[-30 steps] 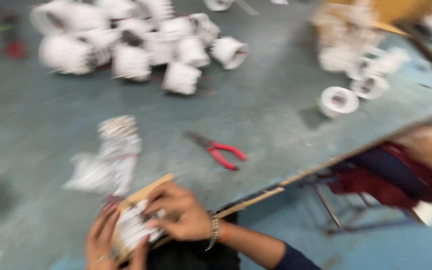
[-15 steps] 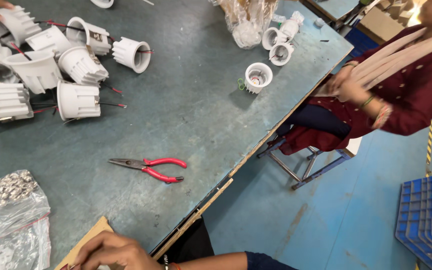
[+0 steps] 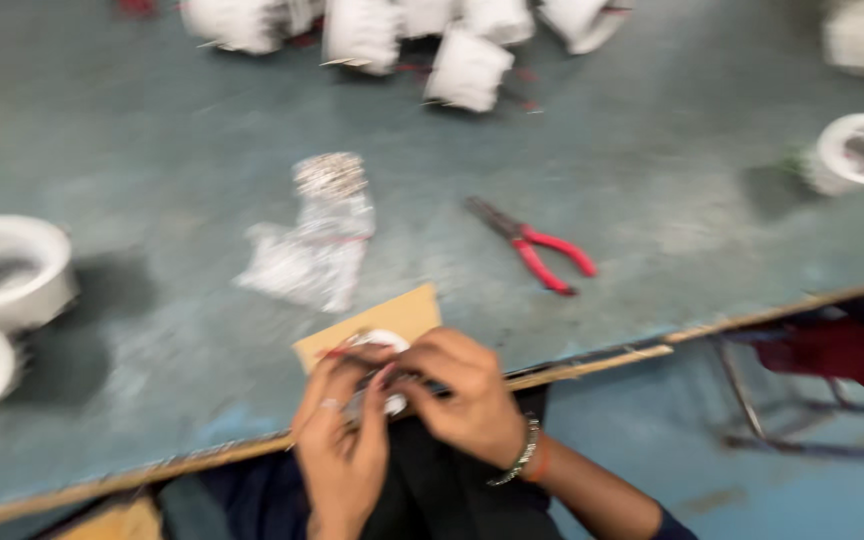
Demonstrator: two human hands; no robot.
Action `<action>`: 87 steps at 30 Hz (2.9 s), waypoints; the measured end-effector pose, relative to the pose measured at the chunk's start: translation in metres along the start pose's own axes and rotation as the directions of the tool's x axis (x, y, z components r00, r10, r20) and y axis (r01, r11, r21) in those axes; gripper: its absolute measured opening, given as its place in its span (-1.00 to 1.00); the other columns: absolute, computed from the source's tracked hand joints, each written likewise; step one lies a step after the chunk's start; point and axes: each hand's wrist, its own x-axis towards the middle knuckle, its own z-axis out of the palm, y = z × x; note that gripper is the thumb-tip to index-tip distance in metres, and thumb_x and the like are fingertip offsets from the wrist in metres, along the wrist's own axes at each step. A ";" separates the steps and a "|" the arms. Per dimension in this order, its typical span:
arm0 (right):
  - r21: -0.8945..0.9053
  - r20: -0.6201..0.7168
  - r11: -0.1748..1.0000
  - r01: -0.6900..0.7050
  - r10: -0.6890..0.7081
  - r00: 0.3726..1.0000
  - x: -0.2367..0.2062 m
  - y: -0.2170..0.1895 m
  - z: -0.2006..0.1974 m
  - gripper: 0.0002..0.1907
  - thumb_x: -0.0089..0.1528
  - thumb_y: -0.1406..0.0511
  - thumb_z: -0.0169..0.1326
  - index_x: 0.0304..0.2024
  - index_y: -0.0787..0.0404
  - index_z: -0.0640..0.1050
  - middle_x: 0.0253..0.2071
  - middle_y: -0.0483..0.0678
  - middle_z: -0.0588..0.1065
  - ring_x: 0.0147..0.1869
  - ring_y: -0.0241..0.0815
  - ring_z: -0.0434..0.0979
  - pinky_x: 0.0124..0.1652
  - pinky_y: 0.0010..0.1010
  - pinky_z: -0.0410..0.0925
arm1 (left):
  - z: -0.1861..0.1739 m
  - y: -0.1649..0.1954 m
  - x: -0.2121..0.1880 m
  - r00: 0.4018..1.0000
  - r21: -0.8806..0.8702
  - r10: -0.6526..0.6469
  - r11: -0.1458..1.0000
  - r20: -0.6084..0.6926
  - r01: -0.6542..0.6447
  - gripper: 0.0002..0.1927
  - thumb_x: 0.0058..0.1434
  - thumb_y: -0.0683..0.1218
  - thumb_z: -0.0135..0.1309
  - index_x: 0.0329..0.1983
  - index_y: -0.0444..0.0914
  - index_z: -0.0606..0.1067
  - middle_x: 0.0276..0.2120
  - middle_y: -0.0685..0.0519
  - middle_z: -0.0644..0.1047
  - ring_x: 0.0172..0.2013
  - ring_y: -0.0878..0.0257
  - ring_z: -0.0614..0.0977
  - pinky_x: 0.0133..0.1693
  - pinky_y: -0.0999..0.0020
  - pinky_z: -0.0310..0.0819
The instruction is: The person assembles LED light fixtures at a workbench. They insert wires into the fixture housing, then use pliers to crimp and secure the wire connections. Multiple white fixture housings and loose wires are visible on the table.
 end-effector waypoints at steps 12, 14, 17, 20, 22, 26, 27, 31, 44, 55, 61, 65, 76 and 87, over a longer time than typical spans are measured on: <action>0.010 0.064 0.999 -0.051 0.050 0.997 -0.008 0.007 -0.021 -0.85 0.13 0.49 0.24 -0.24 0.37 0.60 -0.27 0.00 0.59 -0.30 -0.20 0.59 -0.23 -0.44 0.45 | 0.005 0.019 0.010 0.996 -0.060 -0.016 0.998 0.086 0.021 -0.91 0.27 -0.30 0.11 -0.17 -0.38 0.55 -0.17 -0.03 0.60 -0.15 0.12 0.67 -0.14 0.32 0.56; -0.017 0.057 0.998 -0.057 0.058 0.997 -0.005 0.005 -0.018 -0.86 0.12 0.48 0.25 -0.26 0.36 0.59 -0.29 0.00 0.59 -0.30 -0.19 0.61 -0.25 -0.43 0.45 | 0.006 0.014 0.011 0.998 -0.073 -0.017 0.997 0.059 0.021 -0.90 0.26 -0.31 0.12 -0.17 -0.38 0.55 -0.19 -0.03 0.58 -0.19 0.13 0.67 -0.19 0.33 0.57; -0.093 0.039 0.996 -0.015 0.019 0.999 -0.003 0.002 -0.018 -0.84 0.10 0.46 0.25 -0.26 0.35 0.59 -0.26 0.02 0.59 -0.25 -0.10 0.65 -0.23 -0.40 0.47 | 0.012 0.012 0.009 0.999 -0.029 0.035 0.999 0.031 -0.034 -0.83 0.20 -0.33 0.16 -0.13 -0.38 0.59 -0.22 -0.04 0.57 -0.21 0.10 0.65 -0.22 0.31 0.55; -0.175 0.053 0.984 0.009 0.000 0.999 -0.003 -0.001 -0.020 -0.84 0.08 0.45 0.25 -0.28 0.34 0.59 -0.25 0.04 0.58 -0.23 0.01 0.65 -0.27 -0.36 0.47 | 0.019 0.012 0.010 0.989 0.032 0.145 0.989 -0.030 -0.145 -0.80 0.17 -0.35 0.19 -0.13 -0.38 0.58 -0.24 -0.05 0.57 -0.19 0.06 0.63 -0.19 0.26 0.54; -0.242 0.055 0.970 0.020 -0.007 0.998 -0.003 -0.002 -0.020 -0.84 0.07 0.45 0.25 -0.30 0.33 0.58 -0.27 0.05 0.57 -0.25 0.05 0.63 -0.31 -0.32 0.45 | 0.024 0.012 0.011 0.973 0.071 0.220 0.974 -0.070 -0.216 -0.80 0.14 -0.36 0.21 -0.14 -0.39 0.56 -0.26 -0.06 0.56 -0.18 0.03 0.63 -0.15 0.22 0.55; -0.324 0.044 0.945 0.044 -0.031 0.999 -0.006 -0.004 -0.016 -0.84 0.06 0.48 0.24 -0.31 0.35 0.55 -0.28 0.05 0.55 -0.28 0.07 0.60 -0.33 -0.25 0.43 | 0.030 0.012 0.009 0.950 0.108 0.293 0.953 -0.107 -0.282 -0.80 0.12 -0.36 0.23 -0.17 -0.39 0.55 -0.30 -0.07 0.55 -0.18 0.01 0.64 -0.08 0.16 0.60; -0.327 0.048 0.944 0.046 -0.032 0.998 -0.007 -0.004 -0.016 -0.83 0.05 0.49 0.23 -0.31 0.36 0.55 -0.27 0.06 0.55 -0.28 0.07 0.59 -0.33 -0.24 0.43 | 0.032 0.011 0.008 0.949 0.105 0.294 0.953 -0.114 -0.283 -0.80 0.12 -0.36 0.23 -0.18 -0.39 0.55 -0.31 -0.07 0.55 -0.19 0.02 0.64 -0.06 0.16 0.62; -0.296 0.054 0.952 0.076 -0.063 0.997 -0.007 0.000 -0.017 -0.80 0.04 0.52 0.20 -0.28 0.37 0.54 -0.22 0.06 0.56 -0.21 0.07 0.62 -0.27 -0.26 0.47 | 0.035 0.011 0.006 0.943 0.073 0.309 0.950 -0.125 -0.302 -0.78 0.12 -0.37 0.24 -0.16 -0.39 0.57 -0.32 -0.06 0.56 -0.22 0.04 0.64 -0.01 0.14 0.69; -0.247 0.172 0.951 0.185 -0.144 0.974 -0.011 0.013 -0.023 -0.67 -0.07 0.58 0.13 -0.23 0.37 0.55 -0.21 0.09 0.56 -0.16 0.11 0.60 -0.21 -0.22 0.47 | 0.024 0.010 -0.005 0.933 0.040 0.358 0.934 -0.039 -0.356 -0.70 0.05 -0.42 0.17 -0.12 -0.41 0.57 -0.27 -0.10 0.56 -0.18 -0.01 0.66 0.01 0.15 0.69; 0.002 0.129 1.000 -0.006 0.005 0.992 -0.013 0.026 -0.036 -0.80 0.12 0.49 0.21 -0.18 0.34 0.62 -0.24 0.02 0.61 -0.18 -0.12 0.66 -0.16 -0.38 0.47 | -0.022 0.014 0.014 0.953 -0.034 0.247 0.969 0.174 -0.245 -0.64 0.23 -0.23 0.16 0.11 -0.30 0.50 0.02 -0.11 0.55 0.06 -0.06 0.62 0.29 -0.04 0.35; -0.181 -0.039 0.982 0.059 -0.067 0.997 -0.021 0.017 -0.049 -0.85 0.14 0.44 0.26 -0.22 0.29 0.68 -0.30 -0.01 0.62 -0.24 -0.18 0.64 -0.23 -0.40 0.44 | -0.016 -0.005 -0.009 0.980 0.043 0.103 0.993 0.171 -0.112 -0.12 -0.02 -0.03 0.38 0.37 -0.28 0.28 0.24 -0.23 0.42 0.22 -0.18 0.50 0.21 0.08 0.39; -0.326 0.082 0.856 0.401 -0.396 0.914 -0.022 -0.004 -0.052 -0.83 0.11 0.45 0.26 -0.23 0.25 0.65 -0.25 -0.04 0.61 -0.15 -0.14 0.64 -0.16 -0.36 0.51 | 0.009 -0.022 -0.020 0.989 -0.103 0.115 0.989 0.088 -0.106 0.15 -0.09 -0.01 0.45 0.47 -0.29 0.04 0.35 -0.26 0.31 0.32 -0.21 0.40 0.22 0.06 0.38; -0.243 0.584 0.623 0.744 -0.518 0.625 0.039 -0.013 -0.062 -0.71 0.09 0.43 0.16 -0.11 0.28 0.60 -0.09 -0.05 0.54 0.18 -0.04 0.53 0.34 -0.01 0.29 | 0.000 -0.025 -0.001 0.973 0.211 0.013 0.976 0.229 -0.062 -0.09 -0.15 0.02 0.38 0.26 -0.25 0.25 -0.08 -0.14 0.61 -0.06 -0.12 0.65 -0.11 0.06 0.54; -0.178 0.572 0.753 0.634 -0.445 0.689 0.048 0.033 -0.081 -0.71 0.12 0.42 0.25 -0.08 0.19 0.60 -0.14 -0.09 0.53 0.01 -0.08 0.53 -0.03 -0.25 0.41 | -0.009 -0.004 0.053 0.864 0.286 -0.130 0.958 0.486 -0.017 -0.13 -0.28 0.12 0.42 0.11 -0.26 0.36 -0.25 -0.18 0.62 -0.17 -0.14 0.66 -0.16 0.03 0.52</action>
